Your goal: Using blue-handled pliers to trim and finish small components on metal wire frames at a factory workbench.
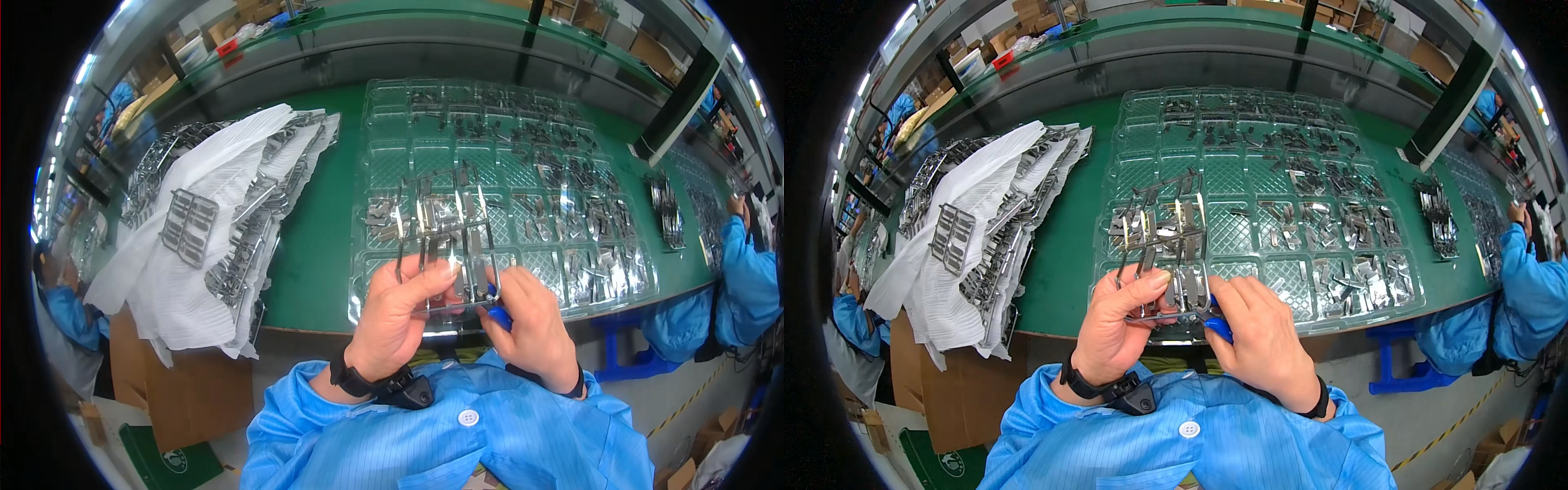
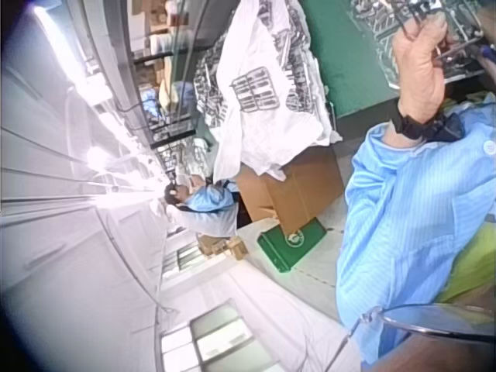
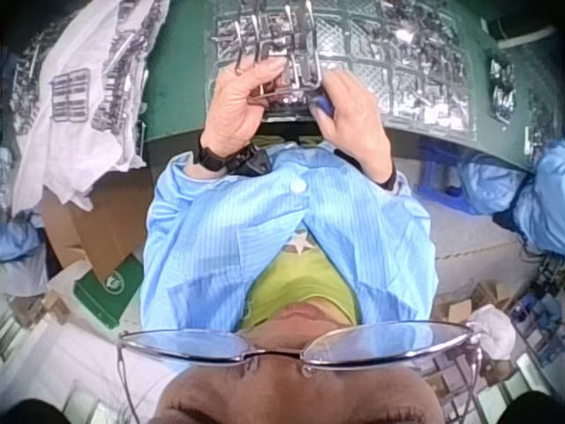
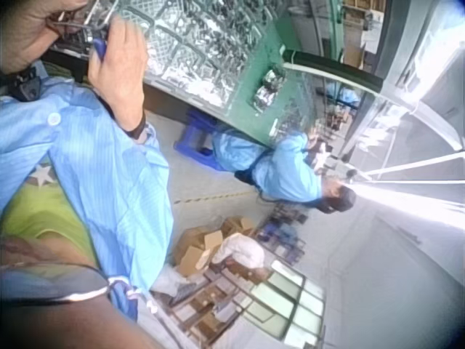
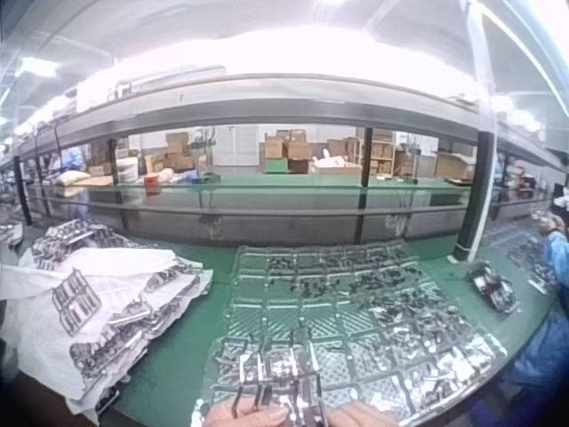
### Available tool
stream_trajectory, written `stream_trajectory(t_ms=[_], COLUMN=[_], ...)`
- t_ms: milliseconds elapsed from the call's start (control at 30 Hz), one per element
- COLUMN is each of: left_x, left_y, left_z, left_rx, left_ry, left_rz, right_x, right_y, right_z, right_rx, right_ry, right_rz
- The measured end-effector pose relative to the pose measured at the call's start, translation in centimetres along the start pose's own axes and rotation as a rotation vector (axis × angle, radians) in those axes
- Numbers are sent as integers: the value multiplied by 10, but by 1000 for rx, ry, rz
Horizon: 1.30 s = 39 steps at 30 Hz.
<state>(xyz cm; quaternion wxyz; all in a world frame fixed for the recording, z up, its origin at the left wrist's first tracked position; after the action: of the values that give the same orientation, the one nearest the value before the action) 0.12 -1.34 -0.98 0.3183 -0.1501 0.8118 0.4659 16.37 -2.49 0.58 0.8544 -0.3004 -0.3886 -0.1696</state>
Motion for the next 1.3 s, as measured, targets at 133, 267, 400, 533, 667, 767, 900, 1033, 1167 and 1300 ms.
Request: stream_trajectory(t_ms=[133,267,400,533,667,767,900,1033,1167,1300], left_x=[0,-2,-1,0,0,0,0,0,-2,11], left_y=[0,1,0,0,0,0,0,-2,-1,1], left_z=[0,-1,-1,-1,-1,0,-1,0,0,6], left_rx=[-8,-8,5,-1,-29,-48,-54,-60,-26,-47], left_ry=[0,2,4,-3,4,-25,-4,-40,-5,153], left_rz=[1,-27,-18,-3,-12,-1,-8,-16,39,110], right_x=[0,0,0,3,6,5,2,2,-2,9], right_y=[0,-1,1,0,0,0,0,-2,2,11], right_z=[1,0,-1,-2,1,1,2,1,-5,-16], right_rx=[18,-1,-4,-12,-22,-23,-18,-26,-126,-235], right_ry=[43,39,20,26,-15,-9,30,30,-84,-196], right_rz=[31,40,46,48,13,9,42,36,17,-140])
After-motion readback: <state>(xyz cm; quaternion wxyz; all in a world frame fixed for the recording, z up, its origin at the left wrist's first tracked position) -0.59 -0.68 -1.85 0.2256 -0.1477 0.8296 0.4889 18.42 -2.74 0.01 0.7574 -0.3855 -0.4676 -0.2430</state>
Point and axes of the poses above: each hand's wrist, its own z-axis towards the middle knuckle, its own x-axis out of the back of the hand, y = z × x, the point moved 3 cm from there along z, towards the middle knuckle, and after that the axes turned 13 degrees about x, right-handed, at the moved point
